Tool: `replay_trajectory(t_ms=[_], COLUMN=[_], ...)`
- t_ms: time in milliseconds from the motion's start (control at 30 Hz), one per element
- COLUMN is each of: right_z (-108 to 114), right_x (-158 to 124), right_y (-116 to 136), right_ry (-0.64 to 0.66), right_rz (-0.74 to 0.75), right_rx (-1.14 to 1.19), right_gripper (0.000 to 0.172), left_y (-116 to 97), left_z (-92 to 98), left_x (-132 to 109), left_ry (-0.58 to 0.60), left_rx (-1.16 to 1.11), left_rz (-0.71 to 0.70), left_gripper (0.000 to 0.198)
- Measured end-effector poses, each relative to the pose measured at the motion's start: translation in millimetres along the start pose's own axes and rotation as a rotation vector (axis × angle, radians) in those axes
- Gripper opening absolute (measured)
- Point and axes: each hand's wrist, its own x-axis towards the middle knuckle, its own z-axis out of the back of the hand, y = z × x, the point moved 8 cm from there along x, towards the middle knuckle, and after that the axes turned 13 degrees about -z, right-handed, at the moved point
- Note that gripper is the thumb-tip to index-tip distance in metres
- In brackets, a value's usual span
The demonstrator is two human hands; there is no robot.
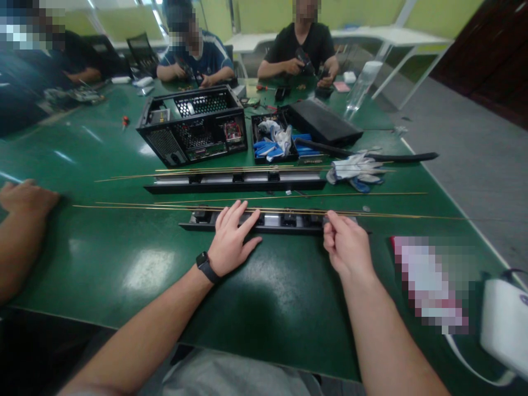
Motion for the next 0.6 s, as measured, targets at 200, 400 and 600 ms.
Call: replay_trajectory(t_ms=[200, 400, 600], right_z=[-2.5, -2.9, -4.1], right_x=[-2.5, -2.2, -3.8], right_y=[1.9, 1.6, 5.5], right_ry=[0.000, 0.023, 0.041], right_rz=[0.018, 0.018, 0.004], right_rx=[-0.013, -0.016, -0.001], right_gripper=[0.049, 0.045, 0.039], left_y=[1.8, 1.9, 1.9], left_z=[-2.4, -2.3, -1.1], left_x=[0.4, 0.5, 1.6], left_ry=[-0.001, -0.015, -0.007], left_rx=[0.004, 0.016, 0.014], left_rz=[0.013, 0.007, 0.005], left_gripper=[0.077, 0.075, 0.076])
